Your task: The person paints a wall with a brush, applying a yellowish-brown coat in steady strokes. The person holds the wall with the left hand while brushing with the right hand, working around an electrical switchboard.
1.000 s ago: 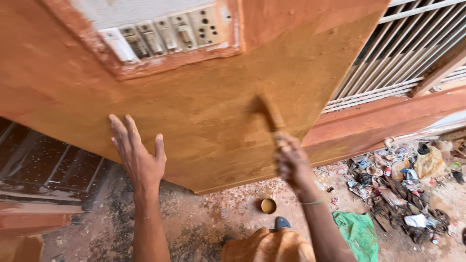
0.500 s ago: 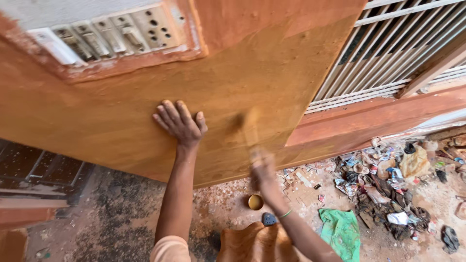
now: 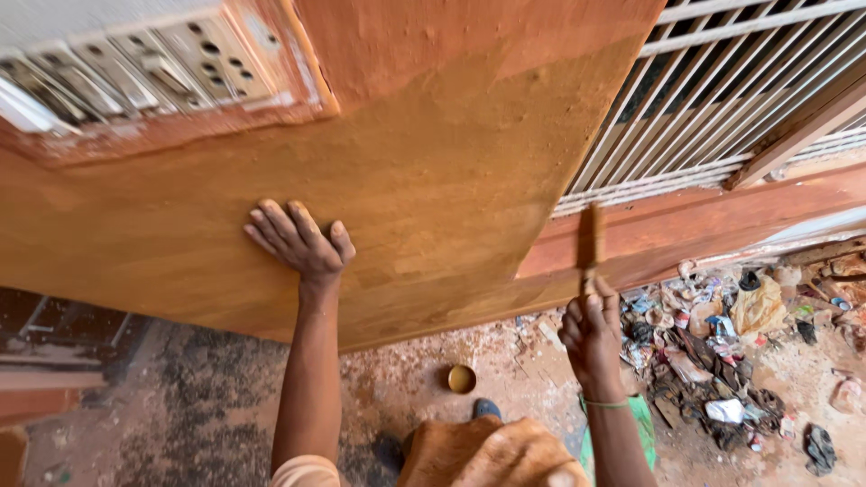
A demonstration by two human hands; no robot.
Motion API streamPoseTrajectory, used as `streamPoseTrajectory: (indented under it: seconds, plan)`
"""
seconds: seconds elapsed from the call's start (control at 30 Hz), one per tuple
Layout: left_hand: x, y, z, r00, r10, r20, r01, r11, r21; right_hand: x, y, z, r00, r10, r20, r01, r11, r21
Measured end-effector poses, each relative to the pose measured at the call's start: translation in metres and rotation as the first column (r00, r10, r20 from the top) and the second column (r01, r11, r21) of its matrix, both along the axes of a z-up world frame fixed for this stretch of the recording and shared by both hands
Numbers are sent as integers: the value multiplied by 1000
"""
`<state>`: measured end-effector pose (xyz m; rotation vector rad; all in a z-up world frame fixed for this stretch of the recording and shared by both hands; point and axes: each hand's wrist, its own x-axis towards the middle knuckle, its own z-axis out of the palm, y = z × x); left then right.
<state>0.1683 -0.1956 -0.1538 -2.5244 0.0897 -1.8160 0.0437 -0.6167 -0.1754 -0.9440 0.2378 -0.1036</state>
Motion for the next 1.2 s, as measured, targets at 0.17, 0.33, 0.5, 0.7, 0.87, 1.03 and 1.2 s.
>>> streamPoseTrajectory:
  seconds: [0.17,0.33,0.5,0.7,0.87,1.03,1.2]
  plan:
    - [0,-1,-2,1000,16,11,-16,1000,3,13,53,-6,999,33,-37,-35,998,-61]
    - [0,-3,2,1000,18,15,-18,1000,8,-22,118,-15,881,464,-93,-472,852,-226]
    - [1,-3,2,999,32,29,-33,999,15,-19,122,-30,795,566,-219,-602,781,-169]
    - [1,-3,2,999,26,27,-27,999,21,2,22,-40,973,231,-23,-231,973,22]
    - [2,-3,-1,999,35,21,-35,999,12,7,2,-45,988,-132,-78,131,991,-25]
    - [1,-4,0,999,31,24,-31,999,10,4,81,-58,972,130,-194,-168,966,-196]
    - [0,-3,1,999,32,29,-32,999,2,-24,137,-72,820,542,-182,-571,755,-322]
